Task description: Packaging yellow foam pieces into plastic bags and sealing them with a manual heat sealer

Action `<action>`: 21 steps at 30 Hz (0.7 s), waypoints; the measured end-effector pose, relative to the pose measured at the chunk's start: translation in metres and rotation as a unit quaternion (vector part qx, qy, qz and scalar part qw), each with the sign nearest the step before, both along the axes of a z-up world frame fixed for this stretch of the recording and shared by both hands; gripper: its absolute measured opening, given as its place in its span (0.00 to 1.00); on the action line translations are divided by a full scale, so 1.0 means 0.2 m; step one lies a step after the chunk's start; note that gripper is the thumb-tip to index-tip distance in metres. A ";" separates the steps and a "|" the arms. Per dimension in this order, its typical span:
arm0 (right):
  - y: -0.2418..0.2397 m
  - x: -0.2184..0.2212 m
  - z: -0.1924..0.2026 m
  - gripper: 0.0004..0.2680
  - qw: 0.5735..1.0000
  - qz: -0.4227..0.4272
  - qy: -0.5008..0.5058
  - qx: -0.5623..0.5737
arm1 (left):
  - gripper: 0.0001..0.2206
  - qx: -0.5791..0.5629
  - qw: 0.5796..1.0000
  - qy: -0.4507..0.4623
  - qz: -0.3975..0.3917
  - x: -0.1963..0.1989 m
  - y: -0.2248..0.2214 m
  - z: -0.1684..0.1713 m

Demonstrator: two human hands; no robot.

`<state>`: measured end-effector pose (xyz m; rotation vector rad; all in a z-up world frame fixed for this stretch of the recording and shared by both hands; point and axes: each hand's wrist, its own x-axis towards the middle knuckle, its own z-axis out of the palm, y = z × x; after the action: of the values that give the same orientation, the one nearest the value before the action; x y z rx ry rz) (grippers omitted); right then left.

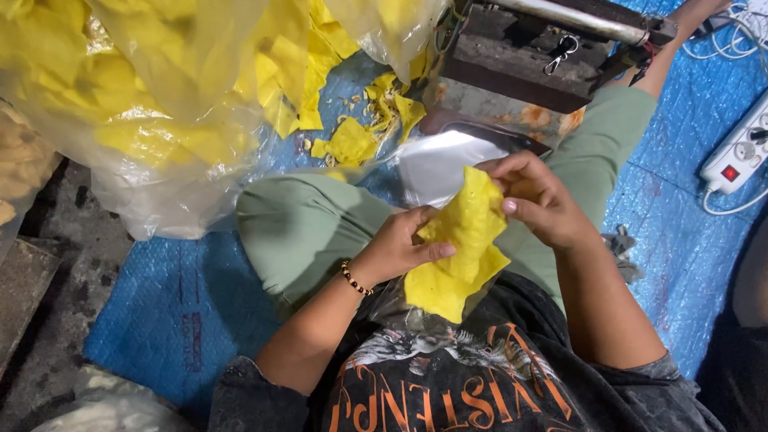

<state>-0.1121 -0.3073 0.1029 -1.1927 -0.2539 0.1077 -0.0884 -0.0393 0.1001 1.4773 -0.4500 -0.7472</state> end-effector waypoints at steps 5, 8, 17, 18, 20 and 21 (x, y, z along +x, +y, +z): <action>0.06 -0.02 0.19 0.12 0.974 0.041 -0.021 -0.222 | 0.24 -0.005 0.999 0.030 -0.015 -0.07 -0.02 0.10; 0.06 -0.03 0.28 0.13 0.953 0.091 -0.007 -0.288 | 0.26 -0.009 0.997 0.070 -0.025 -0.11 -0.03 0.13; 0.09 -0.09 0.42 0.23 0.899 0.072 -0.012 -0.431 | 0.31 0.032 0.998 0.053 0.005 -0.12 -0.05 0.23; 0.07 -0.10 0.40 0.24 0.907 0.077 -0.007 -0.415 | 0.30 0.027 0.999 0.022 0.016 -0.12 -0.05 0.24; 0.07 -0.09 0.42 0.26 0.907 0.077 -0.006 -0.415 | 0.31 0.033 0.999 0.009 0.016 -0.12 -0.06 0.26; 0.07 -0.08 0.42 0.27 0.906 0.078 -0.007 -0.415 | 0.31 0.038 0.999 -0.004 0.019 -0.12 -0.06 0.27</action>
<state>-0.1289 -0.2934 0.1872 -2.0234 -0.3297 0.3756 -0.1124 -0.0520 0.1550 1.5551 -0.4024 -0.7358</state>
